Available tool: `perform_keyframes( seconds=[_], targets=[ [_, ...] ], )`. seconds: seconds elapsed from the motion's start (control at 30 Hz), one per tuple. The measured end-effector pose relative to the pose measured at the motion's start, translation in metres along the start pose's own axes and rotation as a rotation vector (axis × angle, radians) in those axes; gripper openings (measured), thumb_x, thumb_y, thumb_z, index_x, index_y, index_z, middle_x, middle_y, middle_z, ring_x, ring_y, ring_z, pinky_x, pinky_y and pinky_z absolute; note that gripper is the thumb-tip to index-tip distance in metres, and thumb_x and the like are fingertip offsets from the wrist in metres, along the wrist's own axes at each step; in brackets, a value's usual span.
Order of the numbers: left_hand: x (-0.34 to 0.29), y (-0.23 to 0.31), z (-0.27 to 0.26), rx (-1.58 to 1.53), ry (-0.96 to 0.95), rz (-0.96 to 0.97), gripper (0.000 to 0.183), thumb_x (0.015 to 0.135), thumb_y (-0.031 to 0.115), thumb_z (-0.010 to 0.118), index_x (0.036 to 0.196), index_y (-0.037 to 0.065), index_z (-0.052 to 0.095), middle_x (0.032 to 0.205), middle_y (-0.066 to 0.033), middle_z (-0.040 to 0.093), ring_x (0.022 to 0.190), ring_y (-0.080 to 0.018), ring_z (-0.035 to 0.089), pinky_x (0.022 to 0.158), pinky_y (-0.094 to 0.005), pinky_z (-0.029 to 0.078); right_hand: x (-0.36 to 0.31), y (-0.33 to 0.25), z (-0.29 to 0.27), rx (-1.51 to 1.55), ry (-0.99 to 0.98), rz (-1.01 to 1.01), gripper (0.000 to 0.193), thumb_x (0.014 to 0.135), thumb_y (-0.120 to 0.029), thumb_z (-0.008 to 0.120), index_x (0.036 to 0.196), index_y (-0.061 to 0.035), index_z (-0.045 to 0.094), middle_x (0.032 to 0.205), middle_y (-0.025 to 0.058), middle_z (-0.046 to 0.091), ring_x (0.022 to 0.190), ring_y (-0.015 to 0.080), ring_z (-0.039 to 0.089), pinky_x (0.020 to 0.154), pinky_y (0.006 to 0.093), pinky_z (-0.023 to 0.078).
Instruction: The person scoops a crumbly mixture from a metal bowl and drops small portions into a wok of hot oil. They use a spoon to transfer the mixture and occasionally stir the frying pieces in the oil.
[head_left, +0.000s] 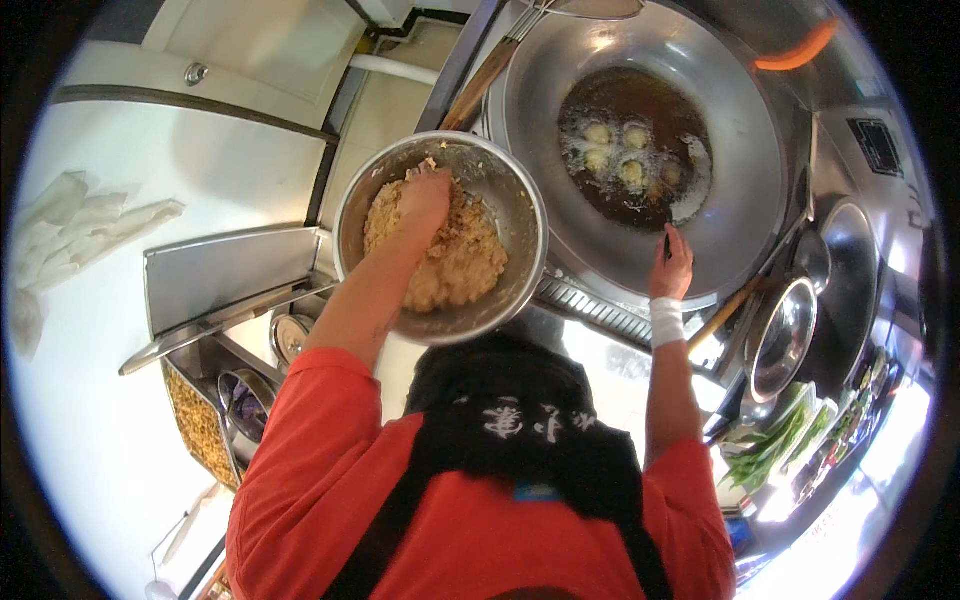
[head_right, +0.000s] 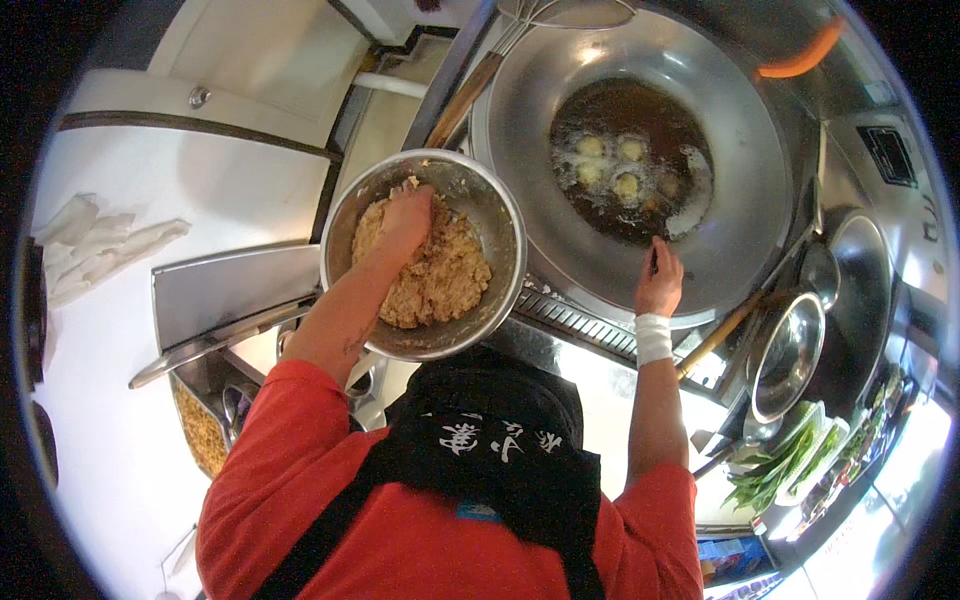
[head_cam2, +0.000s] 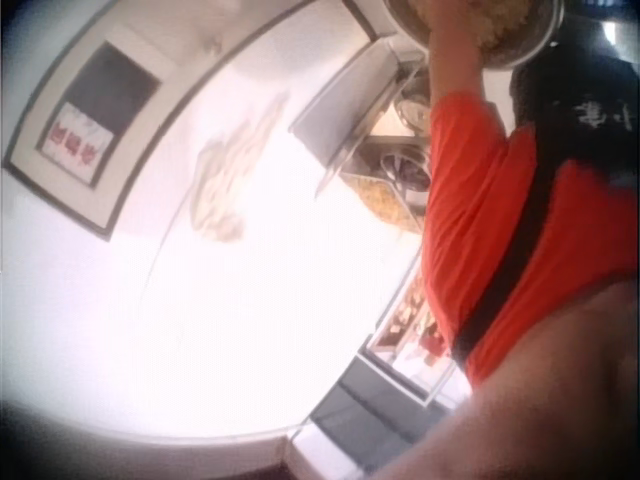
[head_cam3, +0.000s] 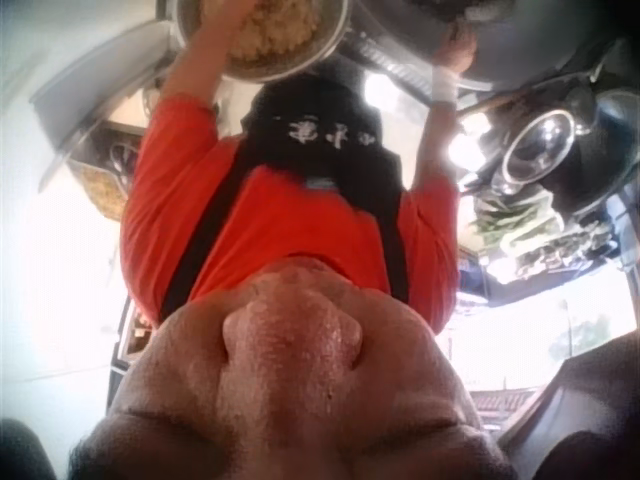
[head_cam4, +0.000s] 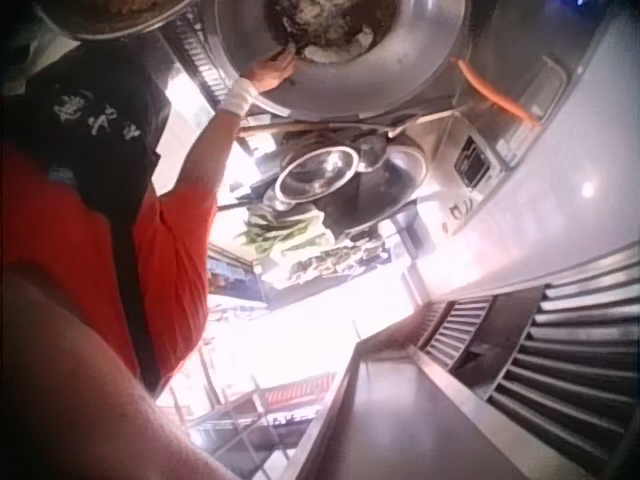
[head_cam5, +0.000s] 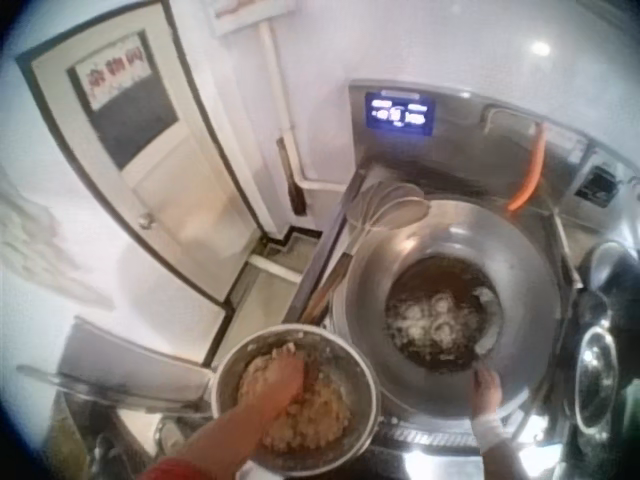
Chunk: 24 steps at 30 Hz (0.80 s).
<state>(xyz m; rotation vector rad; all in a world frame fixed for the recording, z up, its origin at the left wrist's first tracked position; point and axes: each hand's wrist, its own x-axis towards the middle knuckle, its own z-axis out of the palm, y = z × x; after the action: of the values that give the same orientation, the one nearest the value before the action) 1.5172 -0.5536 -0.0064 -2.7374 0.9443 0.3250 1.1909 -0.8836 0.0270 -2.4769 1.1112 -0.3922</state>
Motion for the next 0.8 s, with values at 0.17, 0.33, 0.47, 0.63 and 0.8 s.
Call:
perform_keyframes(
  seconds=[0.17, 0.33, 0.47, 0.63, 0.8],
  targets=[
    [-0.01, -0.023, -0.019, -0.231, -0.145, 0.149, 0.041, 0.092, 0.016, 0.066, 0.132, 0.01, 0.062, 0.12, -0.026, 0.067, 0.11, -0.0408, 0.068, 0.088, -0.0494, 0.059, -0.049, -0.022, -0.028, 0.044, 0.049, 0.035, 0.033, 0.102, -0.02, 0.062, 0.134, -0.0123, 0.065, 0.122, 0.0108, 0.068, 0.113, 0.0328, 0.063, 0.097, 0.0432, 0.052],
    [-0.058, -0.053, -0.041, -1.626, -0.175, -0.281, 0.038, 0.099, 0.026, 0.06, 0.131, 0.006, 0.062, 0.124, -0.0185, 0.069, 0.11, -0.0323, 0.069, 0.089, -0.0453, 0.06, -0.071, -0.036, -0.046, 0.078, 0.039, 0.143, 0.03, 0.103, -0.02, 0.062, 0.132, -0.0127, 0.067, 0.124, 0.0109, 0.068, 0.111, 0.0318, 0.067, 0.091, 0.0419, 0.056],
    [-0.083, -0.065, -0.036, -2.589, -0.397, -0.325, 0.043, 0.105, 0.032, 0.054, 0.133, 0.0, 0.059, 0.127, -0.0123, 0.068, 0.113, -0.0271, 0.068, 0.096, -0.0452, 0.059, -0.077, -0.052, -0.054, 0.117, 0.031, 0.177, 0.031, 0.104, -0.021, 0.06, 0.134, -0.0138, 0.066, 0.131, 0.0114, 0.067, 0.111, 0.0306, 0.068, 0.091, 0.0412, 0.057],
    [-0.1, -0.053, -0.005, -2.653, -0.386, -0.341, 0.042, 0.098, 0.023, 0.068, 0.134, 0.003, 0.059, 0.123, -0.0094, 0.068, 0.112, -0.0233, 0.067, 0.095, -0.0427, 0.06, -0.073, -0.071, -0.057, 0.046, 0.002, 0.08, 0.032, 0.104, -0.019, 0.06, 0.134, -0.0126, 0.065, 0.13, 0.0133, 0.066, 0.116, 0.0333, 0.065, 0.098, 0.0428, 0.054],
    [-0.102, -0.045, -0.009, -2.34, -0.232, -0.554, 0.024, 0.101, 0.017, 0.062, 0.124, 0.01, 0.064, 0.113, -0.0058, 0.068, 0.107, -0.0156, 0.065, 0.091, -0.0311, 0.058, -0.066, -0.091, -0.056, 0.073, 0.015, 0.034, 0.031, 0.102, -0.018, 0.061, 0.133, -0.0123, 0.065, 0.126, 0.013, 0.067, 0.115, 0.0344, 0.064, 0.098, 0.043, 0.053]
  ],
)
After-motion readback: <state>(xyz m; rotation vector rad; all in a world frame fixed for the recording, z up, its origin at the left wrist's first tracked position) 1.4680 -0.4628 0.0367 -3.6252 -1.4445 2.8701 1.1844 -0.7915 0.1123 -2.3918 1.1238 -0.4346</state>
